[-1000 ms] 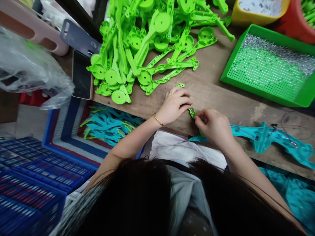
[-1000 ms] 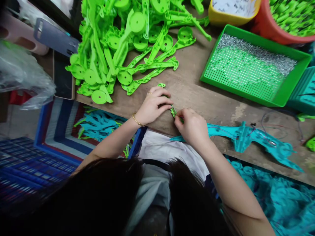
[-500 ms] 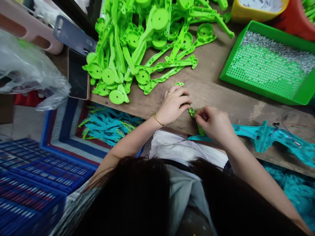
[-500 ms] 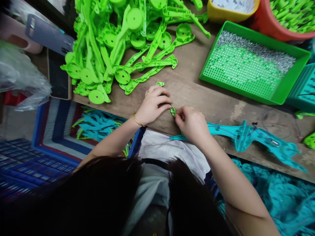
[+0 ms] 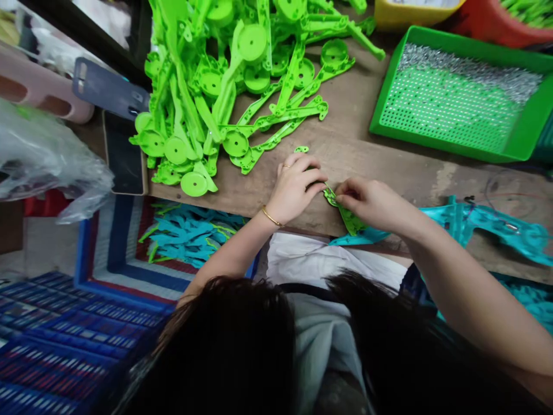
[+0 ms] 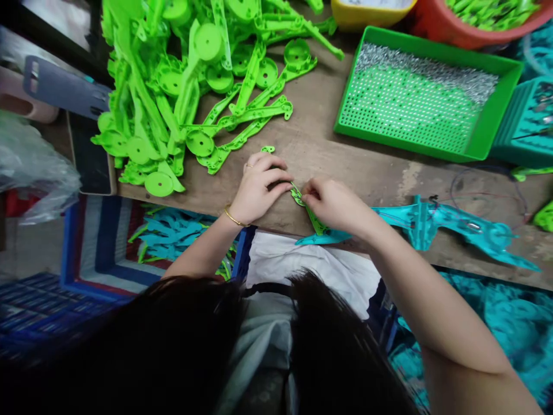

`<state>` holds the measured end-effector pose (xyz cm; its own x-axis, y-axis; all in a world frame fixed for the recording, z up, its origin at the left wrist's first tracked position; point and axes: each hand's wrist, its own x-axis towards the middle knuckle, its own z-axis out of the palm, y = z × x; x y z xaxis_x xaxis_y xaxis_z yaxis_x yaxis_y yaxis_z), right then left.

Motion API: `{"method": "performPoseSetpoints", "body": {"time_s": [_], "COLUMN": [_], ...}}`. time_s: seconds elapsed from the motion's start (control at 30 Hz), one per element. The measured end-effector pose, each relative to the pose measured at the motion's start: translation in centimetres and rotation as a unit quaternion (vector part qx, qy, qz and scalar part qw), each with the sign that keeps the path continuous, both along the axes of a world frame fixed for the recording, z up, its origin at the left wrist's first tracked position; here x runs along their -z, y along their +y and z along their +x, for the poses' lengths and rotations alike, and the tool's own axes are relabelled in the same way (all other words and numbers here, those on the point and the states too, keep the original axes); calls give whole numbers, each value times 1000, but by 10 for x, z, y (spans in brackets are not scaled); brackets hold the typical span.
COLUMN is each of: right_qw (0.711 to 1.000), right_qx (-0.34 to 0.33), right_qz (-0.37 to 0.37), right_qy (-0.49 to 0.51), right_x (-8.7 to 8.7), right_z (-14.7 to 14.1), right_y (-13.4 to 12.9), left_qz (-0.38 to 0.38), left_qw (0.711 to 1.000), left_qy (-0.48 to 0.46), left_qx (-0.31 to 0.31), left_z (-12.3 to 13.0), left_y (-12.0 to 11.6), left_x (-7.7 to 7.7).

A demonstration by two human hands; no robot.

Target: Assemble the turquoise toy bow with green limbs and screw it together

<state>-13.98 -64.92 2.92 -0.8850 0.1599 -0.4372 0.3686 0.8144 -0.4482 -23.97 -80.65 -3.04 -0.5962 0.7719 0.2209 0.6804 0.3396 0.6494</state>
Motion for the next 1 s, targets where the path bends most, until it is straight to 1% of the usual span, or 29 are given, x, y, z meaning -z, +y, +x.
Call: {"method": "performPoseSetpoints", "body": {"time_s": [0.07,0.1,0.27,0.37,0.47,0.53,0.6,0.67,0.77,0.83,0.9,0.93,1.0], "right_qw": [999,999,996,996,996,990,981,969,952,947,951,956,965], "right_qx": [-11,-12,-6,-10,14,19,-7,-43,-67,-67,-66,-65,-47], "right_qz": [-27,-22,76,81,90,124,162,200,251,264,251,235,196], "right_qy": [-18,-27,-56,-44,18,68,109,137,165,172,168,165,167], "right_x": [-2,-2,1,-1,-6,-7,-5,0,10,14,13,12,9], "right_z": [0,-1,-6,-2,16,33,50,62,69,70,69,70,71], "right_y": [1,1,-11,-14,-17,-22,-29,-35,-41,-41,-37,-34,-28], "left_qz": [-1,-3,-12,-11,-12,-16,-21,-23,-10,6,20,27,36], "left_qw": [1000,1000,1000,1000,1000,1000,999,999,996,989,980,978,979], "left_qy": [3,3,5,9,17,22,25,31,85,139,167,169,161], "left_qx": [3,5,7,6,12,15,15,16,19,57,108,123,124], "left_z": [0,0,-1,-1,-2,-4,-6,-7,5,20,38,46,57], "left_y": [-1,-1,-4,-6,-6,-6,-7,-8,-12,-15,-18,-19,-20], "left_x": [0,0,0,0,0,1,1,1,-1,-3,-3,-2,0]}}
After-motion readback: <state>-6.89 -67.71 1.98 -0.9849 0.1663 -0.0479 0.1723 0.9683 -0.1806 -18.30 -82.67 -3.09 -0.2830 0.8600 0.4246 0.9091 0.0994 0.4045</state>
